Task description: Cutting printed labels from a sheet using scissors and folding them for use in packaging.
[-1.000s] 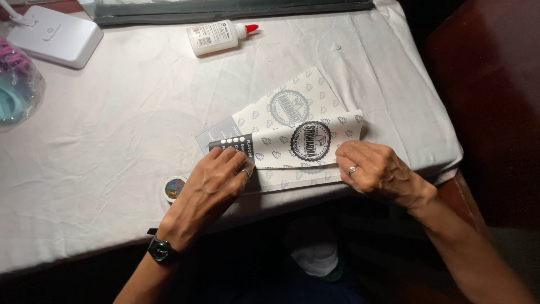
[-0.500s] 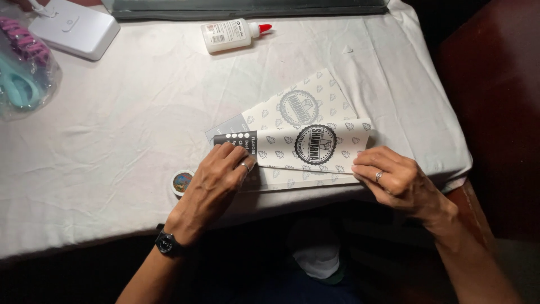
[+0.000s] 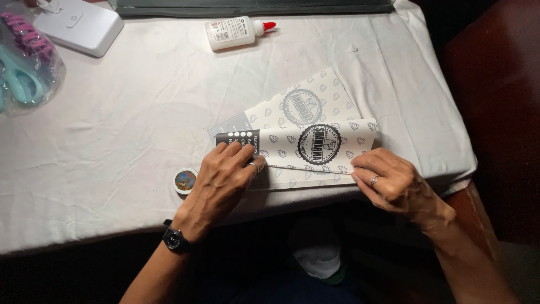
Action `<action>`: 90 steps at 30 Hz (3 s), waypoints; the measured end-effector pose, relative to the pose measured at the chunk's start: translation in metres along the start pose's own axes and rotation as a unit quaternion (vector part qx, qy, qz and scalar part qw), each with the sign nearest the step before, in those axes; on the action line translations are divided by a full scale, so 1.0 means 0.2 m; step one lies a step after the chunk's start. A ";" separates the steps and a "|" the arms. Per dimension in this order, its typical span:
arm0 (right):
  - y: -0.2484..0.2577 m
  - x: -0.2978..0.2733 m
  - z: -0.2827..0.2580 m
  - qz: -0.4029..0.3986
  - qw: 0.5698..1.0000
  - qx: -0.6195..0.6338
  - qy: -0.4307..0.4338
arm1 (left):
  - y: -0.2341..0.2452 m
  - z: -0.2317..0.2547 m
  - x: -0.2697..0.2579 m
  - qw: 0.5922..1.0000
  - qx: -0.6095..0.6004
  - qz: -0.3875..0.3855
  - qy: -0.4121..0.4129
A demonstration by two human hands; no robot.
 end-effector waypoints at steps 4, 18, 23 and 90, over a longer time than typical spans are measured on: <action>0.00 0.00 -0.03 -0.011 0.999 0.040 -0.006 | 0.01 0.03 0.02 1.000 0.019 0.007 -0.007; 0.05 0.04 -0.13 -0.019 0.998 0.041 0.035 | -0.13 0.13 0.02 0.994 0.095 -0.007 -0.050; 0.03 0.04 -0.15 0.026 0.999 -0.036 -0.013 | -0.05 0.24 0.08 0.988 0.134 -0.070 0.026; -0.66 1.00 -0.35 -0.218 0.884 0.398 0.114 | -0.17 0.35 0.04 0.988 0.042 -0.108 0.106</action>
Point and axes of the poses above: each hand's wrist, its own x-axis towards the middle knuckle, its own y-axis out of the back of the hand, z = x × y, the point moved 3 cm from there along x, towards the middle knuckle, and after that the axes turned 14 degrees about -y, right-handed, at the moved point
